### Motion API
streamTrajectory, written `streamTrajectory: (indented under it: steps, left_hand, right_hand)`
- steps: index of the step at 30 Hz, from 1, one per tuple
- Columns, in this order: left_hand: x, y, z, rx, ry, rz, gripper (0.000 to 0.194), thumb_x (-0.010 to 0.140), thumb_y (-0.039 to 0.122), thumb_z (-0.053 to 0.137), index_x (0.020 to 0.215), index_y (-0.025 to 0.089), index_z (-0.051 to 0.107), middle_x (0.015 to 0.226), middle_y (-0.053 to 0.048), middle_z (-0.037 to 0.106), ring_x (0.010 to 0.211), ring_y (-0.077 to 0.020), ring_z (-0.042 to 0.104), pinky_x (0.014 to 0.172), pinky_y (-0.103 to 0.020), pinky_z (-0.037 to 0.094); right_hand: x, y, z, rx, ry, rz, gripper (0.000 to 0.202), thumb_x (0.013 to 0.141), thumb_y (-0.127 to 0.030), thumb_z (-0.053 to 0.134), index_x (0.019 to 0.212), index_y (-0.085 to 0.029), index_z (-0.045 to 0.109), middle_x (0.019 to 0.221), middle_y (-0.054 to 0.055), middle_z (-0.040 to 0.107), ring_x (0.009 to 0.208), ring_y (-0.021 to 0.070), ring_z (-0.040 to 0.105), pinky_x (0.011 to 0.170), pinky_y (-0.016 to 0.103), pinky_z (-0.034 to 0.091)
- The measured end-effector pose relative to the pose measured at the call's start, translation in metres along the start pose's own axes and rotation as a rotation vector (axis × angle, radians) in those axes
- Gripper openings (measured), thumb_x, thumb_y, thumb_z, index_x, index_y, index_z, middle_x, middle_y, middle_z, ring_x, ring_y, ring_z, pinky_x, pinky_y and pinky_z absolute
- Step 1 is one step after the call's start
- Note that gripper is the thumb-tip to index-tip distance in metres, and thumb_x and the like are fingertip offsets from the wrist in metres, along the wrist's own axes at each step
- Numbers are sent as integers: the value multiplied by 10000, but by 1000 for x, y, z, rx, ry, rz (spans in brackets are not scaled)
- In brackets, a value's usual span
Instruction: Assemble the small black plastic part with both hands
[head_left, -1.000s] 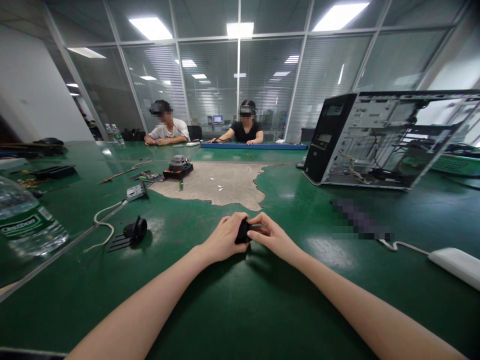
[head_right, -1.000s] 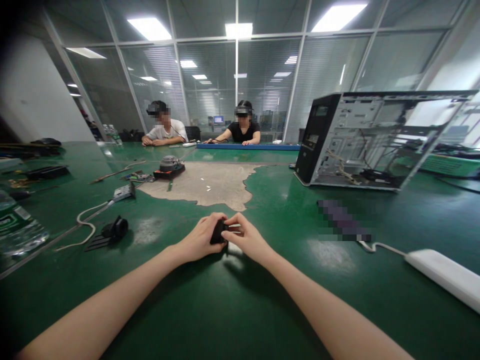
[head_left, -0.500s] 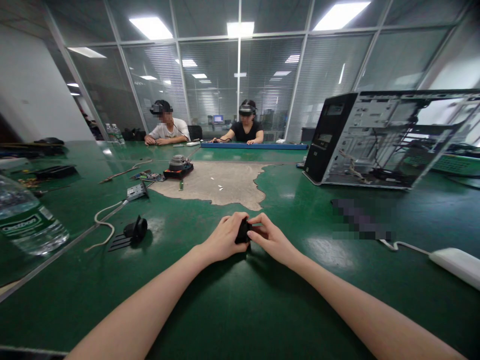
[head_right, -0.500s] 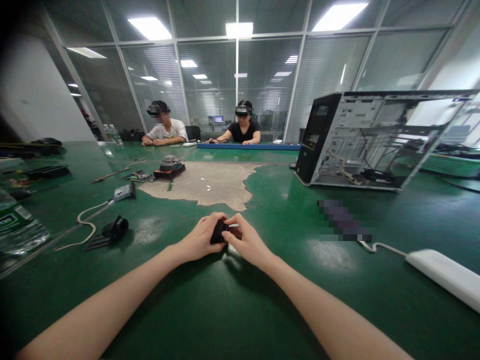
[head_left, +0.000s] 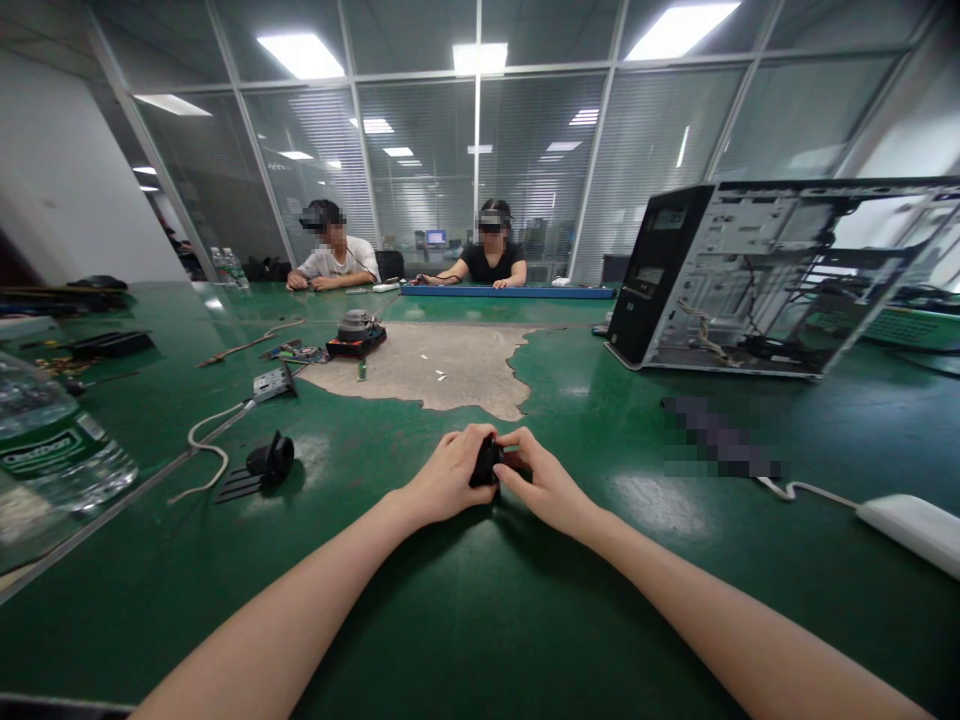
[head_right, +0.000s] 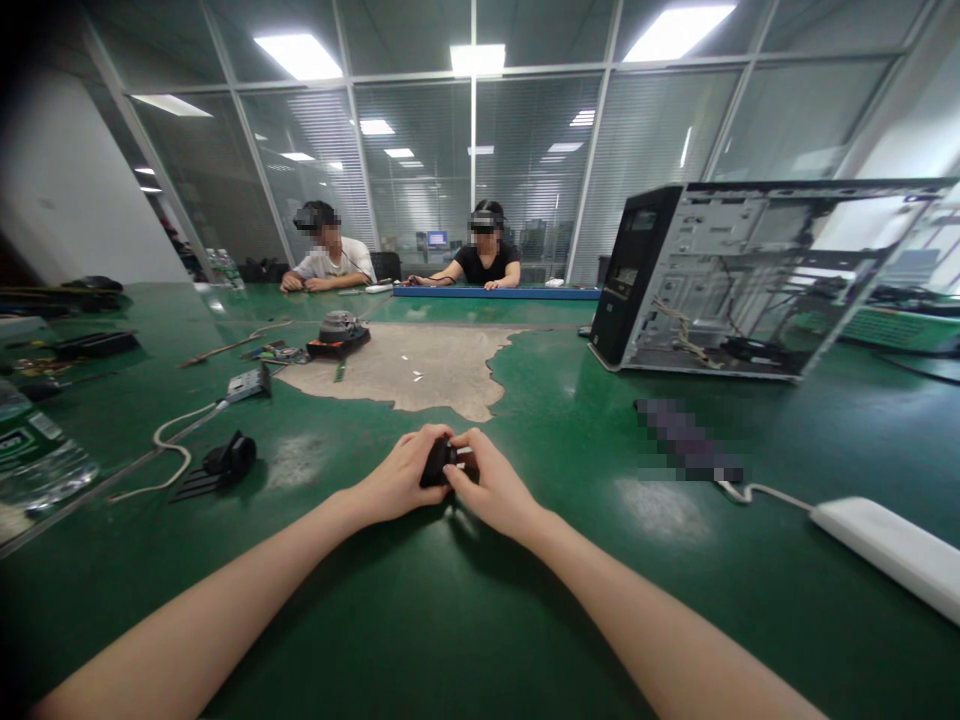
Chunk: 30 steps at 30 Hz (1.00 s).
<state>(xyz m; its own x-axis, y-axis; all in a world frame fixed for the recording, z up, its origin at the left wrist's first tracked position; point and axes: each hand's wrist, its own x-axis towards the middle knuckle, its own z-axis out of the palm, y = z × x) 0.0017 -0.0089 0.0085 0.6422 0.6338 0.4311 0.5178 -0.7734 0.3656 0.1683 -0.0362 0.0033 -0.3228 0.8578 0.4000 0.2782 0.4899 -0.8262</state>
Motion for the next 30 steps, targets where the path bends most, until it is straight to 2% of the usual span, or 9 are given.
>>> streamTrajectory:
  steps: [4, 7, 10, 16, 21, 24, 27, 30]
  left_hand:
    - [0, 0, 1, 1, 8, -5, 542, 648, 229, 580, 1117, 235, 310, 1087, -48, 455, 1036, -219, 457, 901, -392, 326]
    - [1, 0, 0, 3, 9, -6, 531, 653, 240, 581, 1112, 235, 314, 1082, -46, 454, 1033, -219, 457, 902, -393, 326]
    - [0, 0, 0, 10, 4, -4, 542, 661, 255, 583, 1125, 231, 302, 1087, -51, 453, 1033, -218, 456, 904, -392, 326]
    - [0, -1, 1, 7, 2, -11, 574, 649, 259, 599, 1131, 233, 288, 1092, -48, 458, 1042, -214, 455, 916, -392, 317]
    - [0, 0, 2, 4, 10, -9, 539, 654, 242, 584, 1115, 237, 306, 1084, -46, 459, 1040, -218, 455, 904, -394, 327]
    - [0, 0, 3, 12, 23, -11, 513, 662, 238, 571, 1107, 230, 317, 1076, -50, 458, 1031, -216, 457, 903, -389, 330]
    - [0, -1, 4, 8, 26, -19, 544, 655, 240, 577, 1124, 225, 302, 1089, -55, 450, 1035, -212, 453, 908, -385, 327]
    - [0, -2, 4, 1, 25, -28, 545, 651, 239, 579, 1123, 229, 305, 1098, -51, 442, 1041, -211, 448, 908, -387, 325]
  right_hand:
    - [2, 3, 0, -9, 67, -47, 118, 792, -225, 471, 907, -216, 498, 962, 38, 519, 947, 173, 508, 889, 371, 403]
    - [2, 3, 1, 14, 77, -35, 118, 789, -245, 481, 901, -214, 502, 959, 37, 521, 945, 169, 509, 893, 365, 402]
    - [3, 2, 0, 58, 99, 20, 151, 783, -263, 491, 925, -216, 476, 943, 32, 522, 924, 158, 521, 848, 339, 432]
    - [9, 11, -14, 93, 280, 167, 193, 732, -313, 546, 854, -204, 443, 925, 35, 534, 880, 159, 536, 805, 351, 440]
    - [10, 10, -3, 282, 162, 241, 316, 683, -320, 607, 914, -206, 423, 928, 33, 542, 811, 141, 557, 753, 336, 459]
    - [10, 6, 7, 338, 159, 273, 318, 670, -322, 621, 912, -201, 453, 925, 30, 544, 819, 139, 554, 773, 333, 448]
    - [11, 3, 9, 336, 137, 335, 290, 683, -343, 603, 896, -180, 492, 906, 38, 558, 814, 145, 547, 772, 333, 439]
    - [10, 1, 6, 290, 92, 314, 246, 692, -338, 594, 854, -173, 510, 872, 27, 561, 784, 143, 547, 754, 329, 439]
